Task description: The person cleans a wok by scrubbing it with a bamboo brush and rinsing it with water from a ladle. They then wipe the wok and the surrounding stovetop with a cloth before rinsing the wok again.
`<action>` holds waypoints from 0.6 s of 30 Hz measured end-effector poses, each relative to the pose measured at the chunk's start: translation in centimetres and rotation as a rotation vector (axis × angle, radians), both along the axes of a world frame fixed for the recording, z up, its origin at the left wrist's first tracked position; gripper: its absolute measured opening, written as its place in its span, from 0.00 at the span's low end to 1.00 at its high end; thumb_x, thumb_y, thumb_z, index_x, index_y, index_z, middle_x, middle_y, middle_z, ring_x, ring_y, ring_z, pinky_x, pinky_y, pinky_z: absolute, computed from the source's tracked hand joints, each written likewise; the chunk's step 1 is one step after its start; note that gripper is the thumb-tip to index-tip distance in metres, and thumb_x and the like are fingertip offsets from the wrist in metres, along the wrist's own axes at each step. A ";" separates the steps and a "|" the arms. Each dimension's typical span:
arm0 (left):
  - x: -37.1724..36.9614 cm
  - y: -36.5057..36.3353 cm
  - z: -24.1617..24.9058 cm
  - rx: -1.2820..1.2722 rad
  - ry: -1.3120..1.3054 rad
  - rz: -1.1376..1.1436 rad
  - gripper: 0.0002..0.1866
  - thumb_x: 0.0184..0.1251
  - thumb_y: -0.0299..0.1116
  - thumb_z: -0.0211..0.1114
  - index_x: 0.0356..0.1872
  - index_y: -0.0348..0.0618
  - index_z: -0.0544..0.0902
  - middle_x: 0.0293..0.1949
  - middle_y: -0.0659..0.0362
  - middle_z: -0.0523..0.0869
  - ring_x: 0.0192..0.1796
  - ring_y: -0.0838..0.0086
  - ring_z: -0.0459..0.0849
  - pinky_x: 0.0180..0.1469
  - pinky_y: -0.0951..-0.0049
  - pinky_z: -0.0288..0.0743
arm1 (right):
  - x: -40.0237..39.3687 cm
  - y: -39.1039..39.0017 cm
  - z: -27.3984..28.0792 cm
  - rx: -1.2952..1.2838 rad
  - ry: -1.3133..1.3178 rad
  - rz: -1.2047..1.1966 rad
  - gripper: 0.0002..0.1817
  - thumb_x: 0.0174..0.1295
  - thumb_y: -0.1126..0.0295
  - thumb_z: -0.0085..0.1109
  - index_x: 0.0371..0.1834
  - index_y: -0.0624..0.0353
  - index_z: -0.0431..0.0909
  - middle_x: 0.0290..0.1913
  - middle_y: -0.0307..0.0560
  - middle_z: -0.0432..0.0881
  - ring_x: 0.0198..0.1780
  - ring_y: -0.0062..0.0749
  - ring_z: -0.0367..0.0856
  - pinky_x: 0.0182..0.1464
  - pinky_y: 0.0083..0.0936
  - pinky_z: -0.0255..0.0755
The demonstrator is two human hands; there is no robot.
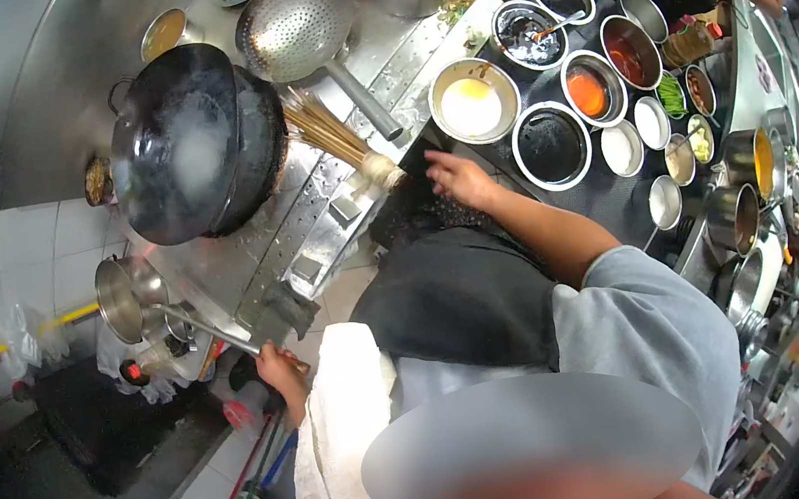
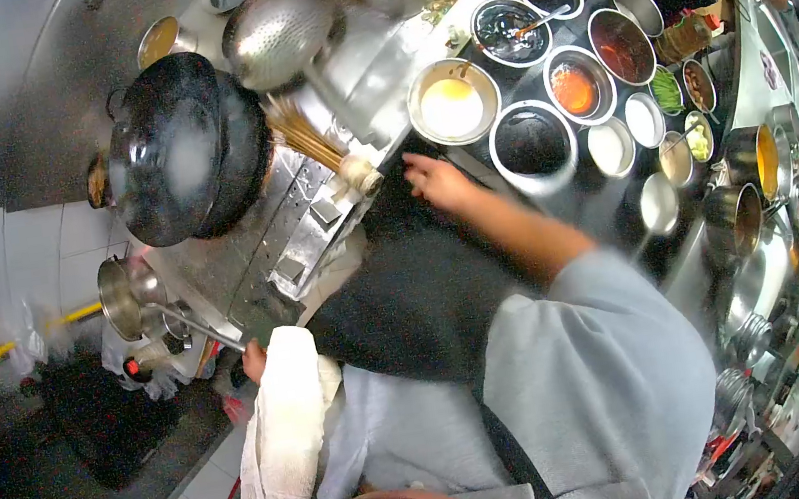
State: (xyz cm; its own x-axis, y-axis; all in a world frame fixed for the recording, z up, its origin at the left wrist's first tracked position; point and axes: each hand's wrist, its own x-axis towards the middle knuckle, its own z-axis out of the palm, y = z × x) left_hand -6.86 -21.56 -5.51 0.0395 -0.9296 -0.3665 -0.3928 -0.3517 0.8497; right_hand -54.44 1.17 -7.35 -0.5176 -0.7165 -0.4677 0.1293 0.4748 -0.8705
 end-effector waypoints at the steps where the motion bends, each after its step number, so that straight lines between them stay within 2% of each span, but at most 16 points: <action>1: -0.8 0.4 1.0 0.001 -0.004 -0.005 0.07 0.61 0.32 0.60 0.32 0.42 0.71 0.18 0.62 0.69 0.16 0.75 0.69 0.18 0.73 0.65 | -0.3 -0.5 -0.5 -0.109 -0.023 -0.133 0.26 0.70 0.65 0.49 0.68 0.64 0.65 0.56 0.56 0.80 0.42 0.33 0.86 0.39 0.29 0.78; 2: -1.2 0.6 2.4 0.027 0.001 0.066 0.08 0.62 0.32 0.62 0.32 0.42 0.71 0.18 0.62 0.69 0.16 0.76 0.69 0.18 0.74 0.65 | -0.8 -1.0 -1.0 -0.108 -0.026 -0.137 0.26 0.70 0.65 0.49 0.68 0.64 0.65 0.56 0.56 0.80 0.42 0.33 0.86 0.39 0.29 0.78; 4: -1.9 0.5 5.2 0.052 0.003 0.135 0.09 0.63 0.33 0.64 0.32 0.42 0.72 0.18 0.62 0.70 0.16 0.76 0.69 0.18 0.74 0.65 | -1.4 -1.6 -1.5 -0.048 -0.069 -0.401 0.26 0.71 0.65 0.47 0.68 0.68 0.62 0.58 0.56 0.78 0.40 0.35 0.86 0.37 0.29 0.79; 5: -2.2 0.2 6.2 0.009 0.036 0.170 0.10 0.63 0.33 0.64 0.31 0.42 0.71 0.19 0.63 0.70 0.16 0.77 0.69 0.18 0.75 0.65 | -1.5 -1.6 -1.7 -0.070 -0.119 -0.475 0.25 0.71 0.64 0.47 0.66 0.70 0.63 0.53 0.55 0.79 0.37 0.36 0.86 0.35 0.31 0.79; 9: -2.8 -1.3 8.8 -0.042 0.161 0.206 0.11 0.64 0.32 0.64 0.30 0.44 0.70 0.19 0.64 0.70 0.17 0.79 0.69 0.18 0.77 0.65 | -1.5 -0.6 -2.8 -0.028 -0.280 -0.627 0.27 0.70 0.64 0.48 0.67 0.70 0.62 0.51 0.54 0.80 0.35 0.37 0.86 0.33 0.31 0.78; 10: -3.2 -1.7 9.3 -0.067 0.226 0.208 0.11 0.65 0.32 0.65 0.29 0.44 0.70 0.19 0.64 0.70 0.17 0.79 0.69 0.19 0.78 0.66 | -1.2 -0.3 -3.6 0.018 -0.316 -0.517 0.26 0.69 0.64 0.50 0.65 0.69 0.65 0.48 0.53 0.81 0.35 0.36 0.86 0.33 0.31 0.78; 11: -2.7 -2.3 9.4 -0.079 0.121 0.139 0.10 0.65 0.32 0.64 0.30 0.44 0.70 0.20 0.64 0.70 0.18 0.79 0.70 0.19 0.78 0.66 | -0.9 0.0 -4.5 0.063 -0.351 -0.405 0.25 0.68 0.64 0.51 0.64 0.68 0.67 0.44 0.52 0.82 0.34 0.36 0.86 0.32 0.31 0.78; 12: -3.6 -2.1 10.1 -0.079 0.120 0.137 0.10 0.65 0.32 0.64 0.30 0.44 0.70 0.20 0.64 0.70 0.18 0.79 0.70 0.19 0.78 0.66 | -0.5 0.1 -4.0 0.063 -0.353 -0.407 0.25 0.68 0.64 0.51 0.64 0.68 0.67 0.44 0.52 0.82 0.34 0.36 0.86 0.32 0.31 0.78; 14: -6.8 -1.6 12.5 -0.124 0.265 0.084 0.11 0.68 0.33 0.63 0.31 0.44 0.71 0.21 0.64 0.71 0.19 0.79 0.70 0.20 0.79 0.65 | 0.0 0.4 -0.5 0.090 -0.167 0.116 0.24 0.69 0.65 0.50 0.65 0.66 0.68 0.45 0.49 0.83 0.36 0.30 0.84 0.34 0.23 0.77; 15: -7.2 -1.9 12.7 -0.122 0.263 0.083 0.11 0.68 0.33 0.63 0.31 0.44 0.71 0.21 0.64 0.71 0.19 0.79 0.70 0.20 0.79 0.65 | 0.4 0.5 1.1 0.074 -0.306 0.063 0.23 0.66 0.67 0.52 0.62 0.67 0.72 0.43 0.49 0.83 0.36 0.28 0.84 0.34 0.23 0.76; 18: -8.3 -2.5 12.8 -0.108 0.423 0.141 0.10 0.70 0.35 0.63 0.32 0.44 0.72 0.21 0.64 0.71 0.20 0.80 0.70 0.20 0.78 0.65 | 0.9 1.3 0.4 0.149 -0.402 0.013 0.23 0.65 0.66 0.53 0.61 0.69 0.72 0.42 0.50 0.84 0.37 0.27 0.84 0.34 0.23 0.76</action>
